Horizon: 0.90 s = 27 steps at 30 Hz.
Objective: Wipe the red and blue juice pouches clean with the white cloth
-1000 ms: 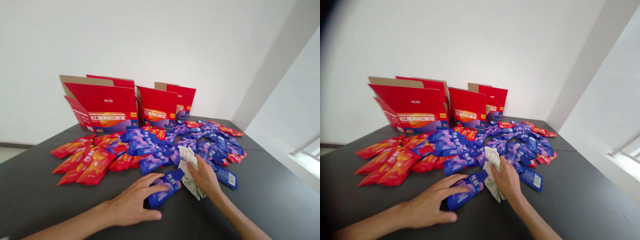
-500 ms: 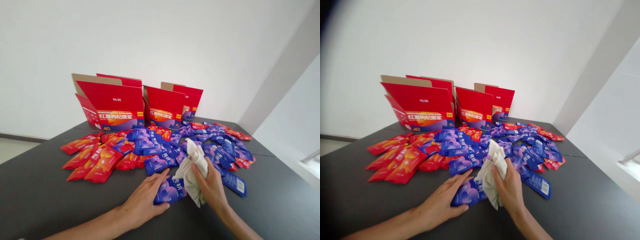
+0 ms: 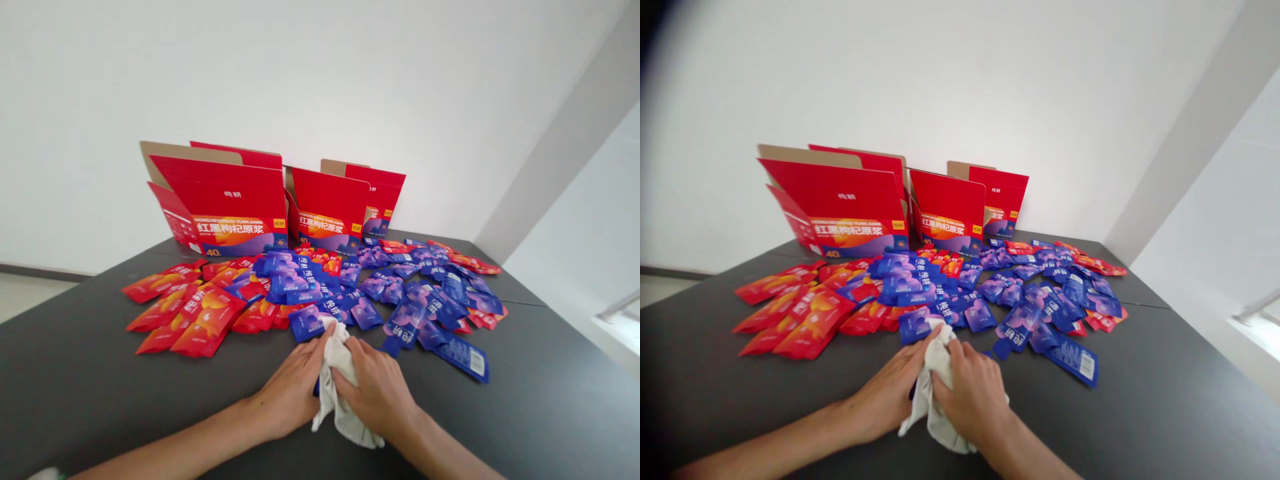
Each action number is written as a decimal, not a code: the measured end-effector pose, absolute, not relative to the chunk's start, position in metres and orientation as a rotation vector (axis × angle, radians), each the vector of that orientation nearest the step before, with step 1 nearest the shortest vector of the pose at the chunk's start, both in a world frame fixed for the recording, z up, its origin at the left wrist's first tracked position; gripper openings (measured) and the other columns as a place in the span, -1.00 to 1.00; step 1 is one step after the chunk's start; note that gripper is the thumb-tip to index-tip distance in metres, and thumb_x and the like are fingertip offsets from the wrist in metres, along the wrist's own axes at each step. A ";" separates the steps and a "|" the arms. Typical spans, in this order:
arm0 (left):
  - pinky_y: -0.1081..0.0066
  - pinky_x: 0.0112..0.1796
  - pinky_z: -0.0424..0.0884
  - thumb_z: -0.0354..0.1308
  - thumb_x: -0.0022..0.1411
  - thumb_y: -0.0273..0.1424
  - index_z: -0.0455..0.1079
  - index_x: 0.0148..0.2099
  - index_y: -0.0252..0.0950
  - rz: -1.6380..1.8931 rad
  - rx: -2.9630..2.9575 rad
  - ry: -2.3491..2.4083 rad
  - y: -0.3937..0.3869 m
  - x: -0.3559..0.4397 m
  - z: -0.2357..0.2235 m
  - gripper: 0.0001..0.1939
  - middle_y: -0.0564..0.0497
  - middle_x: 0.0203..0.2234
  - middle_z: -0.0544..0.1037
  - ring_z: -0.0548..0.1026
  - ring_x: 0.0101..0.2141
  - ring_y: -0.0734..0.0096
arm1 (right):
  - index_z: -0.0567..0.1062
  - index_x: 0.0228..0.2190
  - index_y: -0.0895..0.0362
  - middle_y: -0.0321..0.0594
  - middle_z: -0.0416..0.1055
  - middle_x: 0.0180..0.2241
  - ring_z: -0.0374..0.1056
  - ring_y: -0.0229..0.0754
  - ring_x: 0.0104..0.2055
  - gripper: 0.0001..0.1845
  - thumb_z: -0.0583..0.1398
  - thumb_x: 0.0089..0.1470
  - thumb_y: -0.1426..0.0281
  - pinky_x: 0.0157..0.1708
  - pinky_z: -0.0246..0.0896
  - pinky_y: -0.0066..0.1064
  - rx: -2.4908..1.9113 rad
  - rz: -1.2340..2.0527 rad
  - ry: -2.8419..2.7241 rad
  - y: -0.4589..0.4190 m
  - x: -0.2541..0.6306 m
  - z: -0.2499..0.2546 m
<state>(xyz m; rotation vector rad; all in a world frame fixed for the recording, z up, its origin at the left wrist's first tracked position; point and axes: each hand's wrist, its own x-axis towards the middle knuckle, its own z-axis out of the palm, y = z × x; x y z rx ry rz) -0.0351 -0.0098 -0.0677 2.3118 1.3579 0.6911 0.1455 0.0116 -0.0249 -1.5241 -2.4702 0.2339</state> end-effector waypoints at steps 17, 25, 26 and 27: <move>0.23 0.11 0.18 0.22 0.04 -0.34 -0.18 0.29 -0.09 0.702 2.267 1.411 -0.019 -0.044 -0.059 -0.13 -0.03 0.15 0.22 0.22 0.11 0.21 | 0.33 -0.18 0.07 -0.20 0.44 -0.27 0.41 -0.09 -0.29 -0.70 0.01 0.11 0.19 -0.40 0.09 -0.38 -1.621 0.136 -2.418 0.010 0.144 -0.026; 0.23 -0.04 0.26 0.26 0.02 -0.21 0.24 0.05 -0.11 0.738 2.260 1.460 -0.020 -0.034 -0.051 -0.47 0.02 -0.06 0.41 0.33 -0.03 0.20 | 0.33 -0.21 0.07 -0.19 0.45 -0.29 0.41 -0.09 -0.30 -0.71 -0.01 0.12 0.18 -0.42 0.06 -0.38 -1.652 0.108 -2.364 0.016 0.153 -0.030; 0.23 -0.06 0.26 0.24 0.05 -0.23 0.26 0.02 -0.11 0.745 2.263 1.469 -0.020 -0.031 -0.051 -0.53 0.03 -0.08 0.42 0.34 -0.04 0.20 | 0.32 -0.21 0.07 -0.19 0.45 -0.29 0.41 -0.09 -0.30 -0.71 -0.01 0.12 0.18 -0.41 0.06 -0.38 -1.641 0.116 -2.362 0.016 0.154 -0.031; 0.25 -0.08 0.26 0.23 0.06 -0.26 0.27 -0.01 -0.11 0.749 2.265 1.477 -0.019 -0.029 -0.051 -0.57 0.04 -0.09 0.43 0.35 -0.06 0.22 | 0.32 -0.21 0.07 -0.20 0.45 -0.29 0.41 -0.09 -0.29 -0.71 -0.01 0.12 0.17 -0.41 0.06 -0.38 -1.631 0.124 -2.361 0.016 0.155 -0.032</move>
